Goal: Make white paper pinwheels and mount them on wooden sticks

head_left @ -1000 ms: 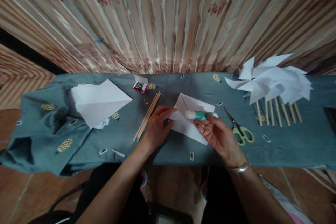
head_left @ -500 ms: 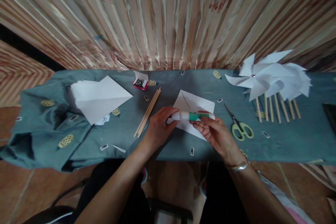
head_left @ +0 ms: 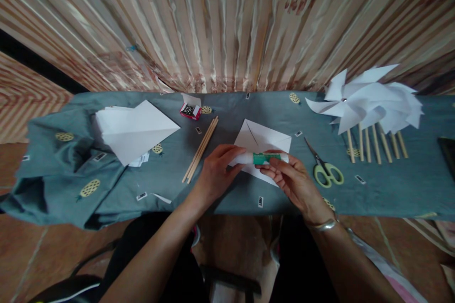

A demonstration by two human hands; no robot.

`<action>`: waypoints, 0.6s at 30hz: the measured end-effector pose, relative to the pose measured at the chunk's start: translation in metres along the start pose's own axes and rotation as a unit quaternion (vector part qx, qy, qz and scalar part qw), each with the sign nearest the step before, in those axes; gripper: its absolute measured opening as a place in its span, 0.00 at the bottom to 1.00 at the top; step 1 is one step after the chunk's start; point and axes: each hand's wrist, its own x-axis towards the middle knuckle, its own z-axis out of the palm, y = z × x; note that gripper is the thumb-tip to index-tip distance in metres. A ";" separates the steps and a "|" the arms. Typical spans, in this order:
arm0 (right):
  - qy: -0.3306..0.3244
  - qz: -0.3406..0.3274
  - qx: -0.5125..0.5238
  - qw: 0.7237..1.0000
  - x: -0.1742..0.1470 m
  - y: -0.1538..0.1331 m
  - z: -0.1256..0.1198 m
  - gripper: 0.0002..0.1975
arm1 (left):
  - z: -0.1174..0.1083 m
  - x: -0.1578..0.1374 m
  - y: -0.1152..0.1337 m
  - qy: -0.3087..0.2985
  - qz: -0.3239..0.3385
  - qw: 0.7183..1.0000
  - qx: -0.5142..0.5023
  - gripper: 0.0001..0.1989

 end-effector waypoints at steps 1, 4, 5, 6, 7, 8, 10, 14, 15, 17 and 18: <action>0.001 0.004 -0.002 1.000 0.000 0.000 0.000 0.13 | 0.000 -0.001 0.001 -0.003 0.000 1.000 0.003 0.14; 0.002 0.017 -0.006 1.000 -0.001 0.001 0.003 0.14 | 0.000 -0.002 0.002 -0.009 -0.001 1.000 0.002 0.13; 0.002 0.019 -0.007 1.000 -0.001 0.001 0.005 0.14 | -0.001 -0.003 0.002 -0.008 -0.002 1.000 -0.001 0.13; 0.001 0.020 -0.009 1.000 -0.001 0.001 0.006 0.15 | -0.001 -0.004 0.003 -0.007 -0.004 1.000 -0.006 0.13; 0.000 0.018 -0.011 1.000 -0.001 0.002 0.007 0.15 | -0.001 -0.005 0.003 -0.008 -0.006 1.000 -0.011 0.13; -0.001 0.017 -0.013 1.000 -0.002 0.002 0.008 0.15 | -0.001 -0.006 0.004 -0.010 -0.009 1.000 -0.016 0.13; -0.006 0.017 -0.018 1.000 -0.002 0.004 0.010 0.15 | -0.002 -0.007 0.005 -0.013 -0.016 0.999 -0.028 0.13; -0.025 0.021 -0.024 0.999 -0.003 0.010 0.016 0.15 | -0.005 -0.010 0.010 -0.014 -0.033 0.998 -0.052 0.12; -0.031 0.022 -0.026 0.999 -0.003 0.011 0.017 0.15 | -0.007 -0.011 0.011 -0.014 -0.039 0.997 -0.058 0.12; -0.043 0.018 -0.033 0.998 -0.005 0.011 0.020 0.16 | -0.012 -0.012 0.010 -0.009 -0.048 0.996 -0.076 0.11; -0.047 0.014 -0.039 0.998 -0.005 0.010 0.020 0.17 | -0.016 -0.012 0.009 -0.003 -0.053 0.995 -0.083 0.11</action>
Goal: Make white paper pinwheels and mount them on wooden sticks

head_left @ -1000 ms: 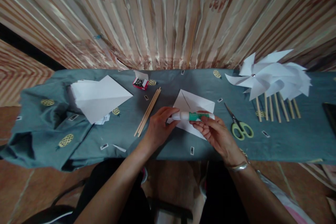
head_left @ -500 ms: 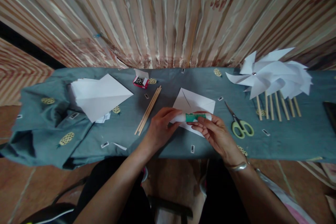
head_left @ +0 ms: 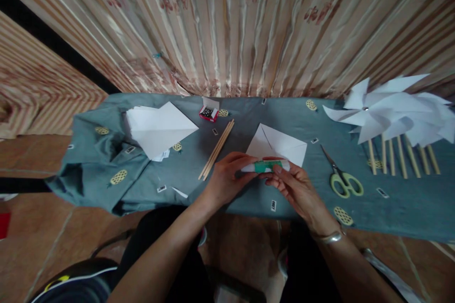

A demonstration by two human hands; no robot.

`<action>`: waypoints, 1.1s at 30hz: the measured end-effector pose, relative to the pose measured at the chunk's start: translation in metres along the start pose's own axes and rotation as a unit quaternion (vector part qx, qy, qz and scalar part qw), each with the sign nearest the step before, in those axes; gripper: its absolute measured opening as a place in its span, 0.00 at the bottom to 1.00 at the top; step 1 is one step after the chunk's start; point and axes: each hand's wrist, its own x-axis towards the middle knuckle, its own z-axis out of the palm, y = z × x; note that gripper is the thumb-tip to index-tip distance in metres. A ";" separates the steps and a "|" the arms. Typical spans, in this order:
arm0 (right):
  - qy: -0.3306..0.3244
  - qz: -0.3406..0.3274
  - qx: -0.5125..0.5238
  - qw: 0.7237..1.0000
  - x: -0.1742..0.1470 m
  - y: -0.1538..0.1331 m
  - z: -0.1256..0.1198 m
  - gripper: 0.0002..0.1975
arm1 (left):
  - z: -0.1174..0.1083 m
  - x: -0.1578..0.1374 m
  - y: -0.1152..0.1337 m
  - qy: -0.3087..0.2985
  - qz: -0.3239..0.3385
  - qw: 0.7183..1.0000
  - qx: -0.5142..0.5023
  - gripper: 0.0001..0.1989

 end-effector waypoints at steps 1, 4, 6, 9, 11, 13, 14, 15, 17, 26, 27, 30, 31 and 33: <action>-0.002 -0.005 -0.009 1.000 -0.001 -0.001 -0.001 0.18 | -0.006 0.000 -0.002 0.011 -0.008 1.000 -0.004 0.11; 0.017 -0.037 -0.056 0.998 -0.005 -0.007 -0.010 0.18 | -0.030 0.000 -0.012 0.083 -0.086 0.992 0.043 0.11; 0.042 -0.071 -0.107 0.991 -0.008 -0.010 -0.020 0.18 | -0.050 -0.002 -0.021 0.122 -0.145 0.978 0.084 0.12; 0.074 -0.118 -0.183 0.973 -0.013 -0.014 -0.039 0.16 | -0.076 -0.009 -0.037 0.156 -0.181 0.964 0.113 0.13; 0.087 -0.147 -0.243 0.955 -0.017 -0.016 -0.051 0.14 | -0.089 -0.016 -0.047 0.143 -0.225 0.950 0.163 0.16; 0.102 -0.179 -0.336 0.919 -0.022 -0.018 -0.062 0.12 | -0.097 -0.024 -0.055 0.096 -0.227 0.944 0.218 0.16; 0.103 -0.195 -0.393 0.893 -0.024 -0.018 -0.066 0.12 | -0.101 -0.027 -0.057 0.079 -0.220 0.941 0.246 0.15; 0.095 -0.212 -0.449 0.863 -0.027 -0.019 -0.070 0.12 | -0.104 -0.030 -0.059 0.069 -0.206 0.938 0.270 0.14; 0.061 -0.246 -0.541 0.802 -0.032 -0.019 -0.075 0.15 | -0.109 -0.033 -0.058 0.052 -0.164 0.935 0.311 0.13; -0.024 -0.305 -0.651 0.695 -0.037 -0.010 -0.081 0.25 | -0.039 -0.022 -0.010 0.012 0.100 0.957 0.272 0.09; -0.030 -0.302 -0.655 0.692 -0.036 -0.008 -0.081 0.26 | -0.021 -0.020 -0.004 -0.028 0.137 0.957 0.255 0.08; -0.034 -0.298 -0.658 0.691 -0.034 -0.005 -0.082 0.27 | 0.023 -0.014 0.006 -0.107 0.192 0.943 0.252 0.11; -0.032 -0.299 -0.656 0.692 -0.034 -0.004 -0.082 0.27 | 0.032 -0.011 0.007 -0.125 0.188 0.941 0.253 0.12; -0.028 -0.303 -0.654 0.693 -0.034 -0.003 -0.082 0.28 | 0.042 -0.007 0.007 -0.136 0.175 0.939 0.262 0.13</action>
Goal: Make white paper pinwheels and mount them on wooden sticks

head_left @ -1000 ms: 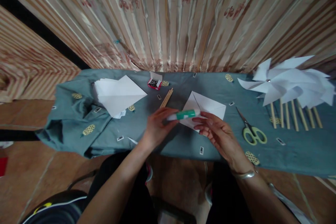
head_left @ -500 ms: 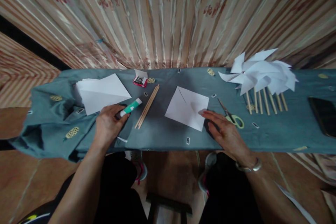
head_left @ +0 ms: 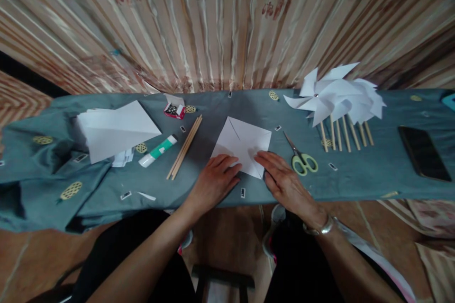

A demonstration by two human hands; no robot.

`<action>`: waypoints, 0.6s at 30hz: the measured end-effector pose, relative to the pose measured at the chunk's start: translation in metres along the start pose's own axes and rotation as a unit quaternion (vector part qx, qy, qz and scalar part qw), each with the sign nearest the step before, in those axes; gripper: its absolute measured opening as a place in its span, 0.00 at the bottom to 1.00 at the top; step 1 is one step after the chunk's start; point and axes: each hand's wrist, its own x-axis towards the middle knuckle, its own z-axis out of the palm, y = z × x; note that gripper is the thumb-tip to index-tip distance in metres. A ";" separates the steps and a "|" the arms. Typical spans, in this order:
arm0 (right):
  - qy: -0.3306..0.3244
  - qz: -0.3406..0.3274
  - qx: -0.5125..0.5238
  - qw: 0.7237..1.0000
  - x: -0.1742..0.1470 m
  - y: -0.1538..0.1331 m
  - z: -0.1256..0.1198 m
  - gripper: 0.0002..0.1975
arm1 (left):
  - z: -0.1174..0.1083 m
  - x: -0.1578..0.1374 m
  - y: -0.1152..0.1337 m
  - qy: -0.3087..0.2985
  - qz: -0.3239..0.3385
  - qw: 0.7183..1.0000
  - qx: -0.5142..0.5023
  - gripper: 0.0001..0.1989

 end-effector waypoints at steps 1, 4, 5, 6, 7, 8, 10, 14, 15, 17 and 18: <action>0.002 0.000 -0.001 1.000 0.000 0.000 0.000 0.28 | 0.002 0.002 -0.001 -0.002 -0.008 1.000 0.005 0.14; 0.001 0.001 -0.008 1.000 0.001 -0.001 -0.001 0.28 | 0.004 0.005 -0.005 0.001 -0.022 1.000 0.019 0.14; 0.000 0.002 -0.009 1.000 0.002 -0.001 -0.001 0.28 | 0.005 0.006 -0.006 0.002 -0.021 1.000 0.020 0.13; -0.002 0.004 -0.009 1.000 0.002 -0.001 -0.002 0.28 | 0.006 0.007 -0.006 0.003 -0.018 1.000 0.020 0.12; -0.004 0.005 -0.007 1.000 0.003 -0.001 -0.003 0.28 | 0.008 0.007 -0.007 0.003 -0.015 1.000 0.022 0.10; -0.005 0.006 -0.005 1.000 0.003 -0.001 -0.003 0.29 | 0.009 0.007 -0.007 0.001 -0.012 1.000 0.023 0.09; -0.005 0.009 -0.001 1.000 0.004 -0.001 -0.004 0.29 | 0.010 0.008 -0.006 0.000 -0.010 1.000 0.026 0.08; -0.007 0.008 0.001 1.000 0.006 -0.001 -0.007 0.28 | 0.009 0.009 -0.007 0.009 -0.003 1.000 0.026 0.07; -0.011 0.009 0.003 1.000 0.006 -0.001 -0.008 0.28 | 0.009 0.009 -0.007 0.013 -0.001 1.000 0.026 0.07; -0.020 0.013 0.009 1.000 0.007 -0.002 -0.010 0.29 | 0.009 0.009 -0.007 0.020 0.005 0.999 0.026 0.06; -0.025 0.016 0.013 0.999 0.007 -0.002 -0.011 0.29 | 0.009 0.009 -0.007 0.020 0.005 0.999 0.029 0.06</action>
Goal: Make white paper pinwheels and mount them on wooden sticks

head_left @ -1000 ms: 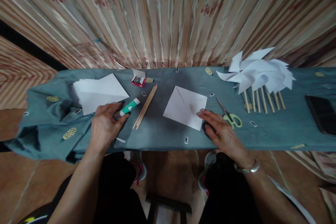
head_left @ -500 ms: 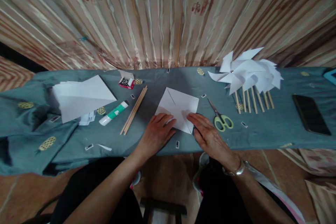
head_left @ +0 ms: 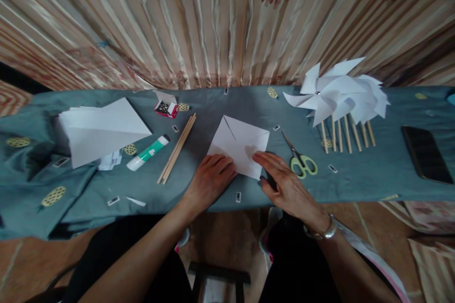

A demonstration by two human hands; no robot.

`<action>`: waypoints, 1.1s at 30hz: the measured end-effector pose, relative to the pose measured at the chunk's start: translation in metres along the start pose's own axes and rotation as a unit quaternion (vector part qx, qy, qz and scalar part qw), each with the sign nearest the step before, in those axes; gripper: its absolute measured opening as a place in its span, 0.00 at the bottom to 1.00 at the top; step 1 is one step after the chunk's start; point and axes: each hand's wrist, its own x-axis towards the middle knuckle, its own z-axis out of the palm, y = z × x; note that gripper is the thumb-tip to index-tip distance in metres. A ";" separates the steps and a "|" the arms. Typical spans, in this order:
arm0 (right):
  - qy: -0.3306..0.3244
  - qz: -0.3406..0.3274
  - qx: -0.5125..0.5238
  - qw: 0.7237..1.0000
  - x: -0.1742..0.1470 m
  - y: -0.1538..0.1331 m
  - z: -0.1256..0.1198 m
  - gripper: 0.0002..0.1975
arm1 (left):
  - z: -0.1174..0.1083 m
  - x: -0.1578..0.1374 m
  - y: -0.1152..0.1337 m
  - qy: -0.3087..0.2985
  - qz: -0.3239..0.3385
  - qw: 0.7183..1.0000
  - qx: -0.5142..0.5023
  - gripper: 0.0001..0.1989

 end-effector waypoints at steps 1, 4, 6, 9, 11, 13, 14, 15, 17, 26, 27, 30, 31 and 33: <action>-0.003 0.005 0.005 1.000 0.000 0.000 -0.001 0.28 | 0.000 0.000 0.000 -0.001 0.000 1.000 0.002 0.07; 0.000 0.017 0.015 1.000 0.000 -0.001 -0.001 0.26 | 0.000 0.001 0.000 -0.011 -0.003 1.000 0.004 0.08; 0.010 0.025 0.018 0.999 0.000 -0.001 0.001 0.23 | -0.001 0.002 0.001 -0.016 -0.003 1.000 0.001 0.09; 0.027 0.034 0.032 0.999 0.002 0.000 0.006 0.16 | -0.002 0.002 0.001 -0.015 -0.004 1.000 -0.001 0.10; 0.040 0.038 0.053 0.997 0.005 0.000 0.008 0.11 | -0.003 0.002 0.002 -0.012 -0.006 1.000 -0.007 0.09; 0.047 0.037 0.074 0.995 0.007 -0.002 0.010 0.08 | -0.004 0.002 0.003 -0.013 -0.010 1.000 -0.020 0.09; 0.045 0.037 0.084 0.995 0.008 -0.003 0.010 0.08 | -0.005 0.002 0.004 -0.017 -0.012 0.999 -0.028 0.09; 0.040 0.037 0.093 0.994 0.009 -0.004 0.011 0.08 | -0.006 0.002 0.005 -0.020 -0.013 0.999 -0.035 0.10; 0.027 0.037 0.113 0.993 0.010 -0.007 0.010 0.07 | -0.007 0.001 0.007 -0.021 -0.010 0.999 -0.047 0.08; 0.081 0.082 0.139 0.983 0.014 -0.013 0.019 0.07 | -0.004 -0.004 0.012 -0.022 -0.034 0.993 -0.112 0.07; 0.095 0.088 0.134 0.982 0.014 -0.013 0.021 0.06 | -0.003 -0.004 0.013 -0.016 -0.039 0.992 -0.118 0.07; 0.126 0.099 0.113 0.981 0.017 -0.014 0.027 0.05 | 0.000 -0.006 0.013 0.002 -0.052 0.991 -0.127 0.08; 0.134 0.101 0.107 0.980 0.018 -0.013 0.028 0.05 | 0.000 -0.006 0.013 0.003 -0.053 0.990 -0.131 0.10; 0.145 0.103 0.100 0.979 0.020 -0.013 0.030 0.04 | 0.000 -0.007 0.013 -0.001 -0.053 0.988 -0.143 0.14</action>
